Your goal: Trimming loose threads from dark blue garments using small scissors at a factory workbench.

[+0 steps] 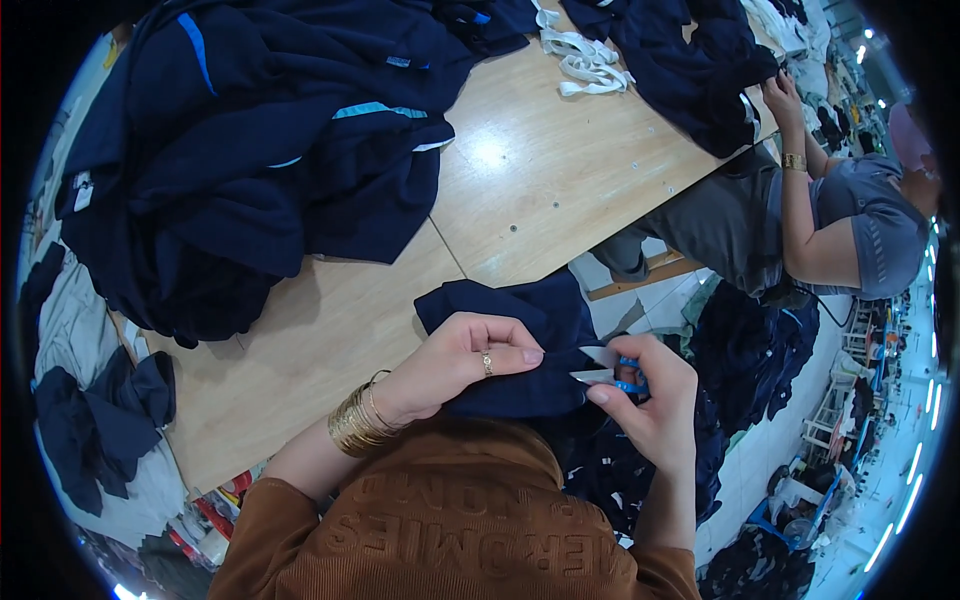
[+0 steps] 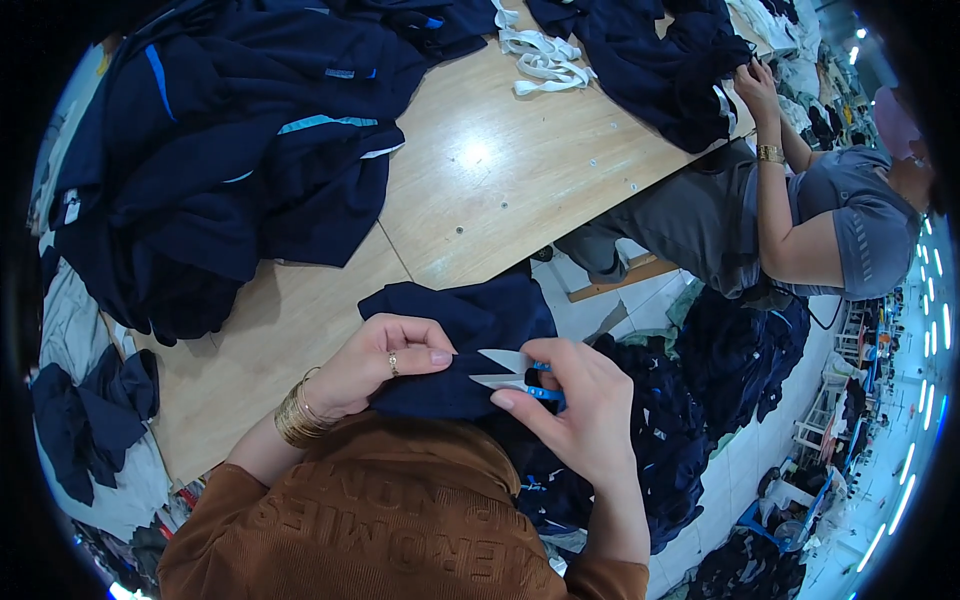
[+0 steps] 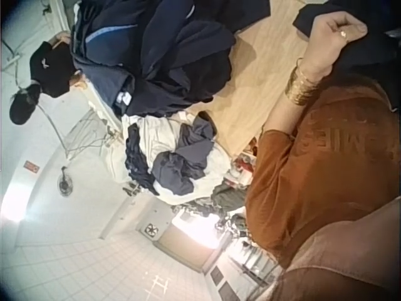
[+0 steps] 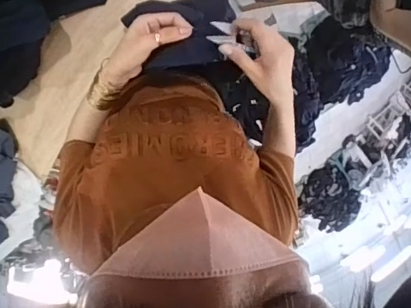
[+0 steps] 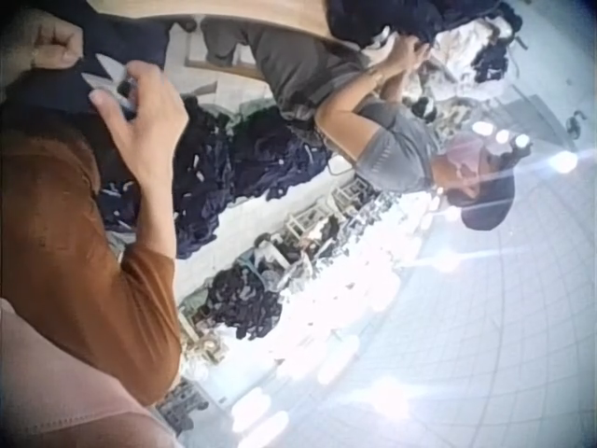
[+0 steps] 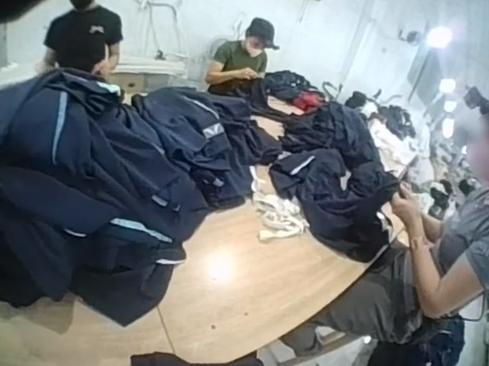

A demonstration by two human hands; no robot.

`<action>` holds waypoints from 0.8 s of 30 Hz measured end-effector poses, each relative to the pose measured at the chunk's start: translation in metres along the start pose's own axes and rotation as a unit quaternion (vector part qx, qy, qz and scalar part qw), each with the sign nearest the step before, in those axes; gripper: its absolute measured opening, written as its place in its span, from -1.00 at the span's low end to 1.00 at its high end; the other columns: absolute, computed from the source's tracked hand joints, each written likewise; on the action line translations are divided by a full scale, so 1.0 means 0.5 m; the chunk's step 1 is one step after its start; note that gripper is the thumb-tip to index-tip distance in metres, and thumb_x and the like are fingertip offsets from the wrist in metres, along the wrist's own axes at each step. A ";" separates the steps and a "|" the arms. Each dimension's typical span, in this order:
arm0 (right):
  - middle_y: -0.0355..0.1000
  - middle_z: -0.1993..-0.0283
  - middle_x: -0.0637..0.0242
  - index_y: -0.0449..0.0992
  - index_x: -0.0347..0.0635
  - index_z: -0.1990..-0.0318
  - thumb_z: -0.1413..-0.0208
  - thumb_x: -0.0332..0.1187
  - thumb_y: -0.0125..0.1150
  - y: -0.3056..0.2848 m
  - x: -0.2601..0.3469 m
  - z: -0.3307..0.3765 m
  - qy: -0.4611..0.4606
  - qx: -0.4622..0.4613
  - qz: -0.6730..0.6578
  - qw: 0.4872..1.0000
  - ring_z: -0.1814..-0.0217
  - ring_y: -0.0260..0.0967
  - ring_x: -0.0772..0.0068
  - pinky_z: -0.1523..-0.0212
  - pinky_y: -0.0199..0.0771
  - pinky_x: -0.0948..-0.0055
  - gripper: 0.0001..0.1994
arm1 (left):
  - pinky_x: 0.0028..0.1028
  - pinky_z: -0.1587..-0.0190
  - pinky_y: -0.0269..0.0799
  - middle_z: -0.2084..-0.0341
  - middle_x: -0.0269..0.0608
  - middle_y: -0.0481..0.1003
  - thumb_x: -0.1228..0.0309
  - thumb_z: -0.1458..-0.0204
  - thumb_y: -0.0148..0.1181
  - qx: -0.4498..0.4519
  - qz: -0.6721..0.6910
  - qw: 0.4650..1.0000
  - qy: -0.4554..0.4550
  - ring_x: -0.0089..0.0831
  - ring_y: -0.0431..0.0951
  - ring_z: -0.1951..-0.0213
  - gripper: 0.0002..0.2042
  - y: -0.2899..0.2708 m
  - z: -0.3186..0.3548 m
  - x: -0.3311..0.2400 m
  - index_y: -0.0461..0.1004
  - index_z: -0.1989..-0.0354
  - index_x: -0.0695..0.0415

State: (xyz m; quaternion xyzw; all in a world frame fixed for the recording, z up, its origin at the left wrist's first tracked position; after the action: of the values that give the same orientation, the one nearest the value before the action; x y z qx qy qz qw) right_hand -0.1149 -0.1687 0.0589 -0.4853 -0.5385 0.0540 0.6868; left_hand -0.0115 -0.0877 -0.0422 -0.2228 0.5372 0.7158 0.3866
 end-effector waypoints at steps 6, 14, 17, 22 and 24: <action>0.40 0.53 0.37 0.47 -0.15 0.42 0.14 -0.12 0.38 0.016 0.027 0.002 -0.078 0.013 0.122 0.989 0.55 0.34 0.35 0.55 0.25 0.45 -0.69 | -0.67 0.13 0.34 0.40 -0.38 0.52 0.44 -0.09 0.16 0.001 -0.009 1.000 -0.003 -0.70 0.46 0.30 -0.89 0.003 -0.002 -0.003 0.53 0.31 0.22; 0.34 0.58 0.41 0.47 -0.12 0.47 0.15 -0.11 0.37 0.013 0.041 0.000 -0.109 0.004 0.167 0.980 0.58 0.29 0.39 0.56 0.22 0.47 -0.70 | -0.70 0.18 0.30 0.43 -0.41 0.49 0.44 -0.07 0.17 0.000 -0.007 1.000 -0.014 -0.75 0.42 0.34 -0.88 0.007 -0.004 -0.001 0.51 0.38 0.25; 0.32 0.59 0.42 0.47 -0.11 0.47 0.16 -0.12 0.38 0.007 0.039 0.000 -0.106 -0.006 0.178 0.978 0.59 0.27 0.40 0.56 0.20 0.46 -0.72 | -0.71 0.21 0.27 0.49 -0.50 0.45 0.39 -0.10 0.17 0.011 0.004 1.000 -0.006 -0.79 0.37 0.39 -0.87 0.005 -0.005 0.001 0.50 0.42 0.18; 0.30 0.61 0.42 0.47 -0.10 0.47 0.16 -0.13 0.38 0.001 0.043 -0.001 -0.103 -0.024 0.175 0.979 0.60 0.24 0.39 0.56 0.18 0.45 -0.72 | -0.72 0.33 0.16 0.59 -0.59 0.30 0.36 -0.12 0.16 0.002 0.011 1.000 -0.011 -0.81 0.22 0.49 -0.78 0.008 -0.003 -0.008 0.38 0.56 0.09; 0.30 0.60 0.42 0.48 -0.10 0.47 0.16 -0.12 0.38 0.004 0.051 -0.003 -0.112 -0.014 0.180 0.977 0.59 0.25 0.40 0.55 0.18 0.46 -0.72 | -0.72 0.33 0.16 0.59 -0.59 0.30 0.35 -0.12 0.16 0.000 0.003 1.000 -0.004 -0.81 0.21 0.49 -0.78 0.007 -0.003 -0.008 0.38 0.56 0.09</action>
State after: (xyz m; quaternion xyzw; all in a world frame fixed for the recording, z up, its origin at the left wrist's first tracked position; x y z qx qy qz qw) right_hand -0.1022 -0.1533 0.0749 -0.5751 -0.5164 0.2232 0.5939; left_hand -0.0122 -0.0908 -0.0375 -0.2183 0.5363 0.7175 0.3872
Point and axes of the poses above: each hand's wrist, its own z-axis away from the middle knuckle, its own y-axis out of the palm, x = y × z, the point moved 10 cm from there along -z, towards the middle knuckle
